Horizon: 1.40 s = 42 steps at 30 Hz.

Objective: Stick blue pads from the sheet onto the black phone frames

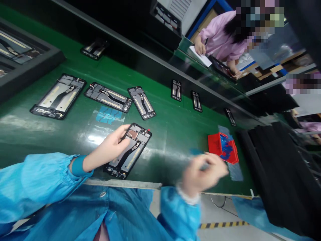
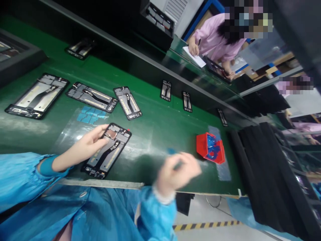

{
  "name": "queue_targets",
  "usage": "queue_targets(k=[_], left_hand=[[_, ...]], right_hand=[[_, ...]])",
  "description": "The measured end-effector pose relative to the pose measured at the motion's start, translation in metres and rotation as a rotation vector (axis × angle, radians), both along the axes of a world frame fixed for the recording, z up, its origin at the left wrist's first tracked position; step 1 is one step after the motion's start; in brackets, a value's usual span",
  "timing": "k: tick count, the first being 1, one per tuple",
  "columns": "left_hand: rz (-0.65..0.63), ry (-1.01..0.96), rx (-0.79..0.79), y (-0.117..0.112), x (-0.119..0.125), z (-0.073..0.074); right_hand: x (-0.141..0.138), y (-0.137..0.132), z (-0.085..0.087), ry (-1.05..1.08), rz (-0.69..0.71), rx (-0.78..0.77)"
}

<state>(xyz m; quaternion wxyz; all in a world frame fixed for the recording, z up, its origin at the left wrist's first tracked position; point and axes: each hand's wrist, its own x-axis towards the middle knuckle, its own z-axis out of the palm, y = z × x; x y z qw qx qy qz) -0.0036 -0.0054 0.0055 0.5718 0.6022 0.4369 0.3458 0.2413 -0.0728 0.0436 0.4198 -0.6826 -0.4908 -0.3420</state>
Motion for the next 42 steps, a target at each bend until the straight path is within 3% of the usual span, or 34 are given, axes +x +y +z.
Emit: queue_targets(k=[3,6,8,9,11,13,17,20,23,29,34,37,42], left_hand=[[0.063,0.099,-0.014,0.008,0.0,0.005],[0.098,0.228,-0.015,0.011,0.001,0.008],[0.112,0.279,0.033,0.012,0.001,0.006],[0.114,0.293,0.062,0.013,0.001,0.005],[0.101,0.314,0.11,0.014,0.002,0.003],[0.084,0.327,0.133,0.014,0.003,0.002],[0.06,0.324,0.182,0.011,0.004,0.005],[0.072,0.309,0.211,0.006,0.004,0.008],[0.074,0.318,0.221,0.001,0.004,0.009],[0.078,0.296,0.258,-0.003,0.005,0.011],[0.179,0.356,0.3,0.003,0.0,0.018],[0.146,0.429,0.308,0.003,-0.001,0.019],[0.092,0.355,0.216,0.0,0.0,0.014]], right_hand=[[0.114,0.01,0.025,0.048,-0.153,0.144],[0.21,0.03,0.04,0.105,-0.06,-0.108],[0.24,0.042,0.041,0.08,0.063,-0.249],[0.239,0.045,0.04,0.052,0.107,-0.264],[0.207,0.047,0.034,-0.016,0.155,-0.206],[0.139,0.042,0.026,-0.072,0.221,-0.168],[-0.019,0.032,0.004,-0.159,0.616,-0.455],[-0.08,0.031,-0.015,-0.272,0.752,-0.578],[-0.088,0.036,-0.023,-0.339,0.758,-0.541],[-0.075,0.045,-0.013,-0.415,0.86,-0.553],[-0.087,0.031,-0.018,-0.376,0.701,-0.549],[-0.099,0.022,-0.022,-0.322,0.606,-0.584],[-0.113,0.014,-0.018,-0.303,0.556,-0.638]])
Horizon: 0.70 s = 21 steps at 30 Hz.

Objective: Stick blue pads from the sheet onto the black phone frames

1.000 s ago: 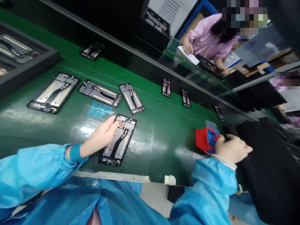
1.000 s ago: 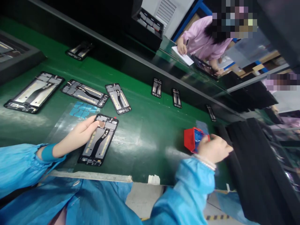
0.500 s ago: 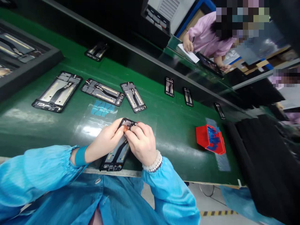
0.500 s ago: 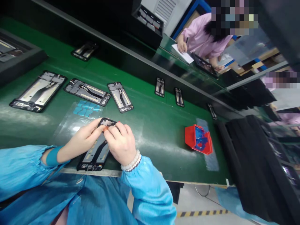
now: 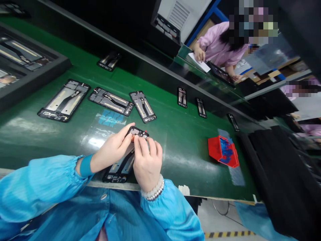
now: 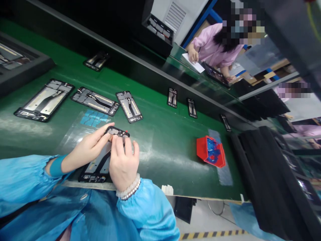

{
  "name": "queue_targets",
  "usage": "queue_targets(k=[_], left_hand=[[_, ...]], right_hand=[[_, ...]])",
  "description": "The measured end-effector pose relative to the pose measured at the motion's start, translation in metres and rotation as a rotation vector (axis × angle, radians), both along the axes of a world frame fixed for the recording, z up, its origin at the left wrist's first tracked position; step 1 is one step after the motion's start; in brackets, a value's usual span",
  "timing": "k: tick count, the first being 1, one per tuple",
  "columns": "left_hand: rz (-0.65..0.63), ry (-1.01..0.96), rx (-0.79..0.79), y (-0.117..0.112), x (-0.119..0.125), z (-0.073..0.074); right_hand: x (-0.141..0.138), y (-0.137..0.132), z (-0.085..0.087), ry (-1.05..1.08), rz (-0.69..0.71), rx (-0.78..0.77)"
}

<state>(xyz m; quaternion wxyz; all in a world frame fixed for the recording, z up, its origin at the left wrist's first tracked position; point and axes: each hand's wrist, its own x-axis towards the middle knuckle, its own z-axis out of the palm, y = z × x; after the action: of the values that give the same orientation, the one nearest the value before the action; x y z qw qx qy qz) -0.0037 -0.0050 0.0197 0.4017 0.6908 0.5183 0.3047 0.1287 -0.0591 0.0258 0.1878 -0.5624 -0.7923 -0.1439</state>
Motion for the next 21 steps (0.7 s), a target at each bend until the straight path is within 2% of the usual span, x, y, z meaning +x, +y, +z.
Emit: queue_targets(k=[3,6,11,14,19,21], left_hand=[[-0.054,-0.071,-0.068,0.0,-0.003,-0.004],[-0.109,-0.126,-0.093,0.001,-0.006,-0.005],[-0.149,-0.062,-0.132,0.0,-0.007,-0.004],[-0.16,-0.051,-0.137,-0.001,-0.007,-0.003],[-0.202,-0.022,-0.131,-0.001,-0.007,0.0],[-0.199,-0.042,-0.128,-0.001,-0.007,0.0]], right_hand=[[0.0,-0.004,0.002,0.001,0.012,-0.065],[0.007,-0.002,0.003,0.018,0.05,-0.052],[0.022,0.012,0.008,-0.041,0.137,0.031],[0.03,0.018,0.013,-0.075,0.148,0.008],[0.035,0.022,0.015,-0.003,0.228,-0.069],[0.033,0.022,0.013,0.0,0.197,-0.039]])
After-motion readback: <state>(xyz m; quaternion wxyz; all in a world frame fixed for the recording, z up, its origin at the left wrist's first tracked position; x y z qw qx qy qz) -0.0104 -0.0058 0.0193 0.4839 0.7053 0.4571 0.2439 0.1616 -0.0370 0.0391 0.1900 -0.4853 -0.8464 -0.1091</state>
